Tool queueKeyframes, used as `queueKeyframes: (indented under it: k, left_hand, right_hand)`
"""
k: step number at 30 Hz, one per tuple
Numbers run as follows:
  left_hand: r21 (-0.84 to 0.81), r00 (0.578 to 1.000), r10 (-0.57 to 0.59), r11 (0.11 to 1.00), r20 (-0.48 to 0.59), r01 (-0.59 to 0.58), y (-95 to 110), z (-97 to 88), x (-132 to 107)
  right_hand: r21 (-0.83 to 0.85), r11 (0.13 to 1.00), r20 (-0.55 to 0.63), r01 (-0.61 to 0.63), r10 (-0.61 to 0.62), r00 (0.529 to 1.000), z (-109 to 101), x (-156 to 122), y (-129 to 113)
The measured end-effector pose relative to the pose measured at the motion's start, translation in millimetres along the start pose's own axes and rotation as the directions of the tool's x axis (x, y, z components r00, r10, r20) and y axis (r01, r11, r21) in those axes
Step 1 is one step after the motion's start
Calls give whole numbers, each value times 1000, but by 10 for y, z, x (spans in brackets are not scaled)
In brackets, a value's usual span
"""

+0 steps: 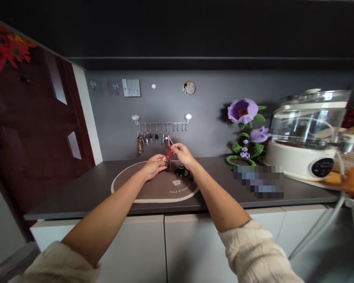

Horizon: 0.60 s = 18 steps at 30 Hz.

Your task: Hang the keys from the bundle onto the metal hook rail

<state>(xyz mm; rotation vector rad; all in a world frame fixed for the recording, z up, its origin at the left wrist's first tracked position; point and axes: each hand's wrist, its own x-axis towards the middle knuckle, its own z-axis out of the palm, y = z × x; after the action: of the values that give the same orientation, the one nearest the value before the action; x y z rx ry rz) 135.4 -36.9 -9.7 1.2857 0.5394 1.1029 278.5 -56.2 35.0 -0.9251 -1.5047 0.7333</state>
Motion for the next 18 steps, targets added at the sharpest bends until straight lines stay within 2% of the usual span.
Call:
queueKeyframes:
  k: [4, 8, 13, 18]
  left_hand:
    - [3, 1000, 12, 1000, 9, -12, -41, -8, 31]
    - [-17, 1000, 29, 999, 2, -29, -38, -23, 36]
    - [-4, 997, 14, 1000, -75, -15, -18, -62, 33]
    - [24, 996, 25, 999, -90, -23, -55, -96, 51]
  right_hand:
    - [-63, 997, 70, 52, -48, 996, -62, 146, -96]
    - [-201, 971, 136, 130, -104, 985, -138, 318, -168]
    - [-384, 903, 101, 194, -167, 981, -250, 600, -183]
    - [-486, 852, 40, 193, -199, 979, -358, 861, -169]
